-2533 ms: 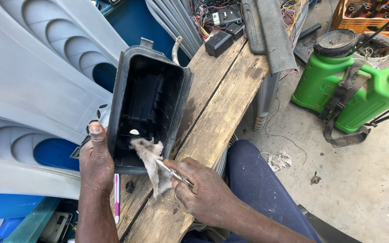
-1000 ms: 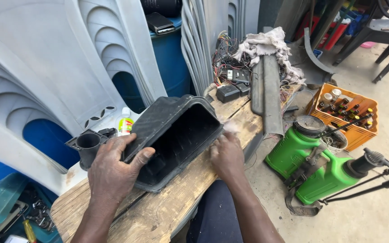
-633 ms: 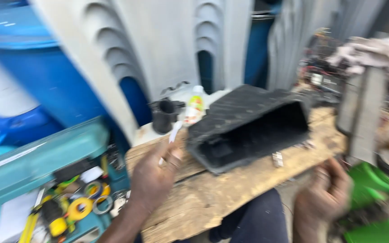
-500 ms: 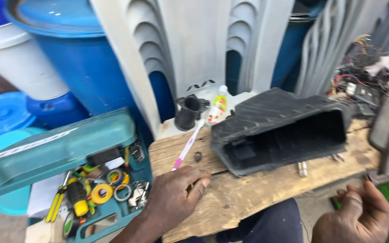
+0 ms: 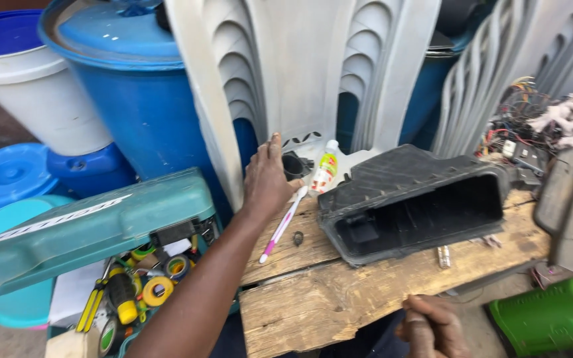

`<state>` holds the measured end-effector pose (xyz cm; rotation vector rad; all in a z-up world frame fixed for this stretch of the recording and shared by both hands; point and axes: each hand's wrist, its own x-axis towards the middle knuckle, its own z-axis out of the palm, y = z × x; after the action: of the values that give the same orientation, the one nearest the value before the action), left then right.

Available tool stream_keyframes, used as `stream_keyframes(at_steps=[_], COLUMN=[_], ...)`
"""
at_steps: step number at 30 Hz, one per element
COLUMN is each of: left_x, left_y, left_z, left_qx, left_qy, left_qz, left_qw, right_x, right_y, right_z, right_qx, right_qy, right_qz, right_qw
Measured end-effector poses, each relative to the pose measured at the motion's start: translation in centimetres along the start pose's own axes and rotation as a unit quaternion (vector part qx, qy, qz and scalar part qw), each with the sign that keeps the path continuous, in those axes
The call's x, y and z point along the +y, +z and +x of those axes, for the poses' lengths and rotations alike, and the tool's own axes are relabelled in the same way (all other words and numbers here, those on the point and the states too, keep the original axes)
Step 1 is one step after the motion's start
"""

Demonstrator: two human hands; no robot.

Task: The person wipes the interior of a black plastic air filter housing with a cloth, then cleans a cylindrical metal filter component. The person places the cleaned filter into the housing.

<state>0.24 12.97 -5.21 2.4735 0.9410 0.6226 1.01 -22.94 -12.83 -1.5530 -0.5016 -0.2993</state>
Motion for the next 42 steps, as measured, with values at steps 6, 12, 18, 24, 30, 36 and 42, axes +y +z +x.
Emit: stream_keyframes(at_steps=[6,12,18,24,30,36,42], left_x=[1.3,2.3,3.6,5.8,6.4,7.0,7.5], left_y=[-0.7,-4.4,-6.4,-5.5,-4.6,-5.1,-4.2], left_z=[0.7,-4.8,-12.0,-15.1,-15.9,-16.1,-16.6], left_qx=[-0.068,0.148,0.289,0.203,0.176,0.146,0.122], left_qy=[-0.068,0.159,0.337,0.317,0.302,0.235,0.233], left_qz=[-0.069,-0.12,-0.084,-0.243,-0.277,-0.31,-0.362], left_qw=[0.993,0.969,0.892,0.894,0.895,0.91,0.894], right_x=[-0.9,-3.7,-4.6,-3.6,-3.9,-0.3,5.9], right_y=[-1.8,-0.2,1.7,2.5,1.1,-4.6,-6.3], right_z=[-0.2,0.8,2.7,2.2,2.0,9.3,20.4], right_qx=[-0.012,0.022,-0.041,-0.146,-0.129,0.053,0.033], right_qy=[0.078,0.186,0.104,0.11,0.132,0.139,0.031], right_qz=[-0.01,-0.028,0.037,0.159,0.128,-0.064,-0.321], right_qw=[0.997,0.982,0.993,0.97,0.974,0.987,0.946])
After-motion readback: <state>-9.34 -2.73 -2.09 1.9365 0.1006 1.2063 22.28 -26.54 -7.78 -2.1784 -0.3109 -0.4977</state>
